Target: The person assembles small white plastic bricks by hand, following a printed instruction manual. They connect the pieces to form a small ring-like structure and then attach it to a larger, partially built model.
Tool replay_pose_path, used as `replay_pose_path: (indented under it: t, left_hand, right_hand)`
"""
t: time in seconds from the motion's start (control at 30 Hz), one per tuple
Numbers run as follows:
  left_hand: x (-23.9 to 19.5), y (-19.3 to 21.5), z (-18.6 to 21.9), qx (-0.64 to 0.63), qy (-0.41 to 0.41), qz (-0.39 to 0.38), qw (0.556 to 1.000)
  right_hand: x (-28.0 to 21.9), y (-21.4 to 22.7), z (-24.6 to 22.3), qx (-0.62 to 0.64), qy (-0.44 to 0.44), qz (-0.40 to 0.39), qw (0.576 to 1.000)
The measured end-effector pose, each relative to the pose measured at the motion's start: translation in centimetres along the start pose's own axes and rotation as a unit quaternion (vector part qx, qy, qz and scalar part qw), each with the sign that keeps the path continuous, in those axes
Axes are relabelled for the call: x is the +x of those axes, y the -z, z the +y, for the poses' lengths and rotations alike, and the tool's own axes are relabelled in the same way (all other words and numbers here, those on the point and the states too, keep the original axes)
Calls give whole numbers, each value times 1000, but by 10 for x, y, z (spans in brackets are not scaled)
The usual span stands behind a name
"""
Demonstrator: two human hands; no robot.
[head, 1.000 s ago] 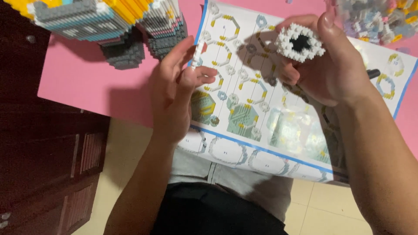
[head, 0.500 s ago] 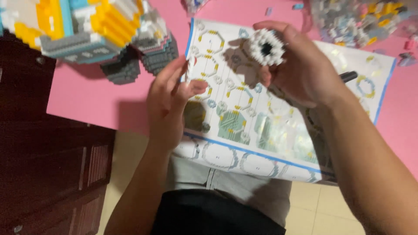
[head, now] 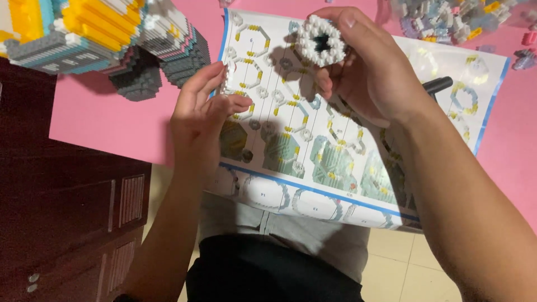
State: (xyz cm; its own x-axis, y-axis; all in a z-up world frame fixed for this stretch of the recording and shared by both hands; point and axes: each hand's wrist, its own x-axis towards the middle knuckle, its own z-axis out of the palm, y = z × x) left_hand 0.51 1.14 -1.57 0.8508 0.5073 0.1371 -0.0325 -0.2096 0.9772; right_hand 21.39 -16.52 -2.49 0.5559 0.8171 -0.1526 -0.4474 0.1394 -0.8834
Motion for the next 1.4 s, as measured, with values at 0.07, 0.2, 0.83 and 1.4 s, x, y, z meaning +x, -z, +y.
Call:
replay_pose_path:
  t: [0.07,0.2,0.83,1.4]
  left_hand:
    - [1,0,0,-4,-3,-2,1000]
    - [-1,1,1,-23,-5,-5,1000]
    - [-2,6,4,-16,-12,9,1000]
    - [1,9,-5,-46,-50,5,998]
  right_hand:
    - [0,-1,-1,2,-8,12,1000]
    - [-1,-2,-3,5,-8,-6,1000]
    - [-2,-8,-5,-39,-14,-15,999]
    - [1,-1,1,14,-28,-9,999]
